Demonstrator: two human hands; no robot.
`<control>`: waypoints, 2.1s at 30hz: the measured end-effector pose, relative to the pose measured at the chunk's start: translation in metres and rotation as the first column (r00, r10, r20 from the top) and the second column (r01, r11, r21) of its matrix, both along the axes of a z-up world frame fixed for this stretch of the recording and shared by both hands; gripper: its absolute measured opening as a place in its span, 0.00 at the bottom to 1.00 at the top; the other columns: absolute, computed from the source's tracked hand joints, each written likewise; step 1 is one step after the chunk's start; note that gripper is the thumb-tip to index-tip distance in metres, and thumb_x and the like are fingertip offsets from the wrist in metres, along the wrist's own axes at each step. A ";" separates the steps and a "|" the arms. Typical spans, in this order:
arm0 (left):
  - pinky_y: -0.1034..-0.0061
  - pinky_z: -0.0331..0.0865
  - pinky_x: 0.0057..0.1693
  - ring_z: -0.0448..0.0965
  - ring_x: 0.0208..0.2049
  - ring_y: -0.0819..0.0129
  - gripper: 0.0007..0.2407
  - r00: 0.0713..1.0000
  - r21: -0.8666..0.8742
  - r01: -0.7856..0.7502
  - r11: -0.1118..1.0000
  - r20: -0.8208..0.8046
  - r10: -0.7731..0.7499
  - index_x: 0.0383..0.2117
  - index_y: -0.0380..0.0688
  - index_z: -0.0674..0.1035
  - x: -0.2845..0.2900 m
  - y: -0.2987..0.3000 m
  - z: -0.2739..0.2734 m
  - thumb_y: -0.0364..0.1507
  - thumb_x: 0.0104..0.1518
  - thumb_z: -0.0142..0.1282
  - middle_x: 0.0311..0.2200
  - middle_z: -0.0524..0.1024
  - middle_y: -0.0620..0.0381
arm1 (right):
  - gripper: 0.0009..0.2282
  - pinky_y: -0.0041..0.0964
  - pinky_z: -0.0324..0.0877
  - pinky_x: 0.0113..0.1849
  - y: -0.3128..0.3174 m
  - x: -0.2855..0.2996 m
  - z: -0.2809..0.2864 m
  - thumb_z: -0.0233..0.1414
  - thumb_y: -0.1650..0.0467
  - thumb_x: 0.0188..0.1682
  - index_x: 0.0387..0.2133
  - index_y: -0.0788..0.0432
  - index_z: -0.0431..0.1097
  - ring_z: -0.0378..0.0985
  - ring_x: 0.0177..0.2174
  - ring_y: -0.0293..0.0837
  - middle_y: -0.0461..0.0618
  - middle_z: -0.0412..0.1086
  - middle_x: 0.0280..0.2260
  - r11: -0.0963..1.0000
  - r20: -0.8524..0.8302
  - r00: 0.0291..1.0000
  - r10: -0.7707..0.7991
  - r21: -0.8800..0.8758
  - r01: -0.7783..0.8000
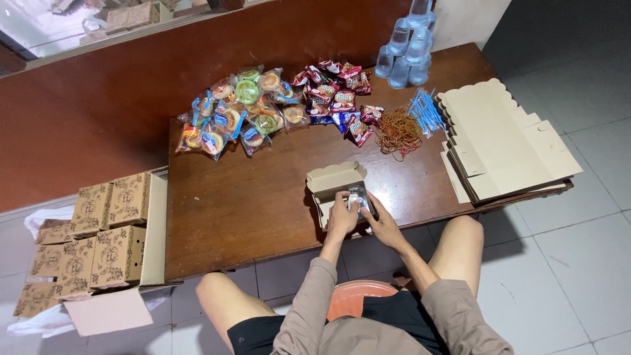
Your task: Folding a cardboard box and filling it with various snacks including cookies and candies.
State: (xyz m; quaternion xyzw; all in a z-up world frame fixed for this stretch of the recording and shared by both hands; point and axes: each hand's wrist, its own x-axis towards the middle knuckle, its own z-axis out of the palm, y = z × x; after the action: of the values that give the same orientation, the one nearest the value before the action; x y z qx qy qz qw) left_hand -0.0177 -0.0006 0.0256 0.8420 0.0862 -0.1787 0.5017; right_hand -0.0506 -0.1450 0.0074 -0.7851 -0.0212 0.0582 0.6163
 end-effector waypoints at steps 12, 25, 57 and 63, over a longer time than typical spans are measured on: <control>0.55 0.71 0.58 0.76 0.57 0.49 0.18 1.000 0.001 0.010 1.000 0.003 -0.010 0.58 0.49 0.66 -0.002 0.000 -0.001 0.38 0.63 0.48 0.51 0.79 0.45 | 0.26 0.56 0.50 0.63 0.002 -0.002 -0.001 0.48 0.61 0.58 0.68 0.57 0.55 0.55 0.65 0.60 0.63 0.57 0.65 1.000 -0.007 1.000 -0.014 0.007 0.014; 0.54 0.72 0.58 0.75 0.58 0.47 0.19 0.999 0.040 0.033 0.999 0.011 -0.034 0.60 0.46 0.64 -0.009 -0.005 0.014 0.38 0.65 0.43 0.54 0.77 0.43 | 0.27 0.56 0.53 0.63 0.001 -0.001 0.006 0.50 0.61 0.57 0.67 0.58 0.55 0.57 0.64 0.59 0.64 0.58 0.64 1.000 -0.017 1.000 -0.024 0.002 0.024; 0.48 0.56 0.69 0.61 0.65 0.35 0.23 0.977 -0.091 0.160 0.983 0.155 -0.144 0.63 0.33 0.66 -0.011 0.036 0.041 0.36 0.66 0.45 0.64 0.58 0.30 | 0.30 0.59 0.51 0.63 0.003 0.003 0.015 0.47 0.55 0.56 0.70 0.52 0.52 0.52 0.65 0.65 0.66 0.53 0.66 0.999 -0.156 0.987 -0.041 0.000 0.042; 0.60 0.75 0.53 0.82 0.46 0.49 0.11 0.944 -0.449 -0.051 0.892 0.269 0.189 0.51 0.38 0.78 0.004 0.086 0.029 0.27 0.68 0.45 0.46 0.78 0.40 | 0.26 0.65 0.56 0.60 -0.003 0.038 0.011 0.43 0.61 0.58 0.68 0.60 0.53 0.56 0.62 0.72 0.73 0.53 0.64 0.994 -0.073 0.991 -0.111 0.003 0.111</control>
State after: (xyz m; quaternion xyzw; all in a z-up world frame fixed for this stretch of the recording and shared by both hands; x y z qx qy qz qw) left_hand -0.0136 0.0852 0.0544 0.7186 0.0179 -0.0293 0.6945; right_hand -0.0128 -0.1479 0.0185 -0.7804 0.0448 0.0522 0.6215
